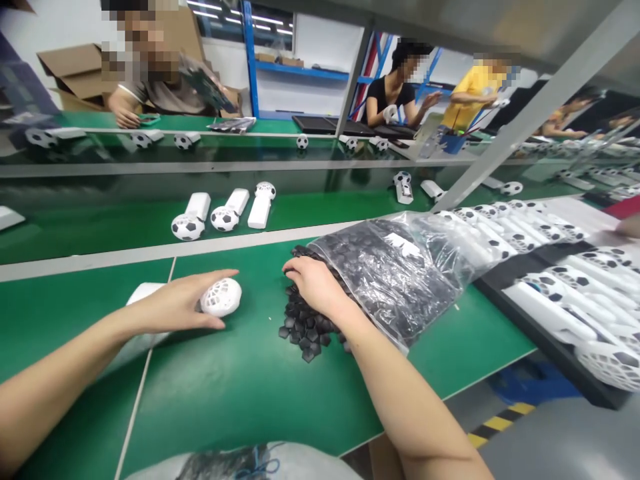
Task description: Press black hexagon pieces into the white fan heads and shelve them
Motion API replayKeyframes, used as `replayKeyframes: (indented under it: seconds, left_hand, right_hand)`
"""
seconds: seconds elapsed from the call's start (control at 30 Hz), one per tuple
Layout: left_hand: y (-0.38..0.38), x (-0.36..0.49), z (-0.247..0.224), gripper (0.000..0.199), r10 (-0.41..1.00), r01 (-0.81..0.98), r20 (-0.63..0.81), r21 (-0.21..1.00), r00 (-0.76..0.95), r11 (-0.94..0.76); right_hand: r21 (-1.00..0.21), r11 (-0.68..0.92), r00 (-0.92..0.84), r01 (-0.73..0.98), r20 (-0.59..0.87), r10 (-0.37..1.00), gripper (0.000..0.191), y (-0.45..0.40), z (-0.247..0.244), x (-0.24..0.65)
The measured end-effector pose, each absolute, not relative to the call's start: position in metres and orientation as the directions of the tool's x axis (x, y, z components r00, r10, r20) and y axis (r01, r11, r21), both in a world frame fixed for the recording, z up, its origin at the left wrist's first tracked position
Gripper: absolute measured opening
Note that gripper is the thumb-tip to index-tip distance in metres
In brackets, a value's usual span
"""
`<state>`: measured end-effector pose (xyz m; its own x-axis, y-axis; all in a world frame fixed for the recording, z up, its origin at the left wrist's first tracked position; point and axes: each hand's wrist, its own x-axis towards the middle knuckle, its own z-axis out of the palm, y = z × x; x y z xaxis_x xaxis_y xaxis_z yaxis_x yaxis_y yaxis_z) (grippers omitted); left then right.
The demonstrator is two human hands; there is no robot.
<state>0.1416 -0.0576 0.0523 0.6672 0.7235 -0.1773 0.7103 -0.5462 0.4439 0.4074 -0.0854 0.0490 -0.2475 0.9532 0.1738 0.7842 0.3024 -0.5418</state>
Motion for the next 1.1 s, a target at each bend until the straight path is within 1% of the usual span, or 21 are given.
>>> replayKeyframes:
  seconds: [0.1,0.13,0.2,0.3,0.4,0.47,0.57,0.67,0.77,0.87,0.93,1.0,1.03,1.1]
  left_hand:
    - [-0.061,0.155,0.047,0.086,0.842,0.81,-0.103,0.355,0.53,-0.467]
    - [-0.064,0.161,0.045,0.087,0.87,0.836,-0.087,0.339,0.485,-0.432]
    - [-0.067,0.174,0.042,0.089,0.905,0.866,-0.069,0.328,0.421,-0.378]
    - [-0.067,0.184,0.038,0.093,0.914,0.856,-0.049,0.373,0.404,-0.358]
    - [-0.06,0.178,0.034,0.099,0.864,0.774,-0.036,0.463,0.503,-0.432]
    - [-0.056,0.17,0.032,0.096,0.823,0.717,-0.044,0.518,0.566,-0.466]
    - [-0.058,0.165,0.031,0.089,0.822,0.687,-0.025,0.565,0.568,-0.458]
    - [-0.064,0.168,0.032,0.086,0.832,0.675,0.003,0.583,0.554,-0.452]
    - [-0.066,0.172,0.032,0.079,0.835,0.674,0.023,0.578,0.55,-0.46]
    - [-0.065,0.173,0.033,0.073,0.83,0.679,0.03,0.56,0.556,-0.475]
    - [-0.065,0.173,0.034,0.071,0.826,0.679,0.023,0.557,0.563,-0.478]
    - [-0.066,0.173,0.036,0.068,0.828,0.683,0.017,0.556,0.561,-0.474]
    - [-0.067,0.173,0.036,0.067,0.83,0.687,0.015,0.554,0.557,-0.47]
    - [-0.068,0.173,0.037,0.064,0.834,0.694,0.012,0.549,0.552,-0.467]
  right_hand:
    - [-0.688,0.248,-0.22,0.682,0.13,0.967,0.011,-0.09,0.049,0.401]
    - [-0.718,0.242,-0.219,0.652,0.127,0.967,0.008,-0.093,0.049,0.398]
    - [-0.734,0.284,-0.232,0.617,0.175,0.957,0.004,-0.097,0.049,0.391]
    - [-0.749,0.342,-0.269,0.568,0.224,0.937,0.002,-0.104,0.048,0.379]
    - [-0.819,0.325,-0.313,0.473,0.188,0.931,0.002,-0.109,0.045,0.369]
    - [-0.818,0.359,-0.344,0.448,0.213,0.914,0.003,-0.11,0.042,0.363]
    - [-0.76,0.455,-0.361,0.464,0.307,0.881,0.004,-0.11,0.036,0.356]
    - [-0.723,0.494,-0.328,0.483,0.374,0.867,0.004,-0.108,0.03,0.351]
    - [-0.715,0.492,-0.299,0.497,0.391,0.87,0.006,-0.107,0.025,0.35]
    - [-0.736,0.445,-0.243,0.51,0.373,0.895,0.012,-0.106,0.021,0.351]
    - [-0.772,0.386,-0.211,0.504,0.324,0.922,0.028,-0.106,0.019,0.352]
    - [-0.805,0.339,-0.226,0.488,0.258,0.939,0.044,-0.107,0.017,0.351]
    - [-0.812,0.33,-0.245,0.481,0.237,0.94,0.047,-0.107,0.016,0.35]
    - [-0.81,0.336,-0.273,0.48,0.226,0.935,0.046,-0.106,0.017,0.348]
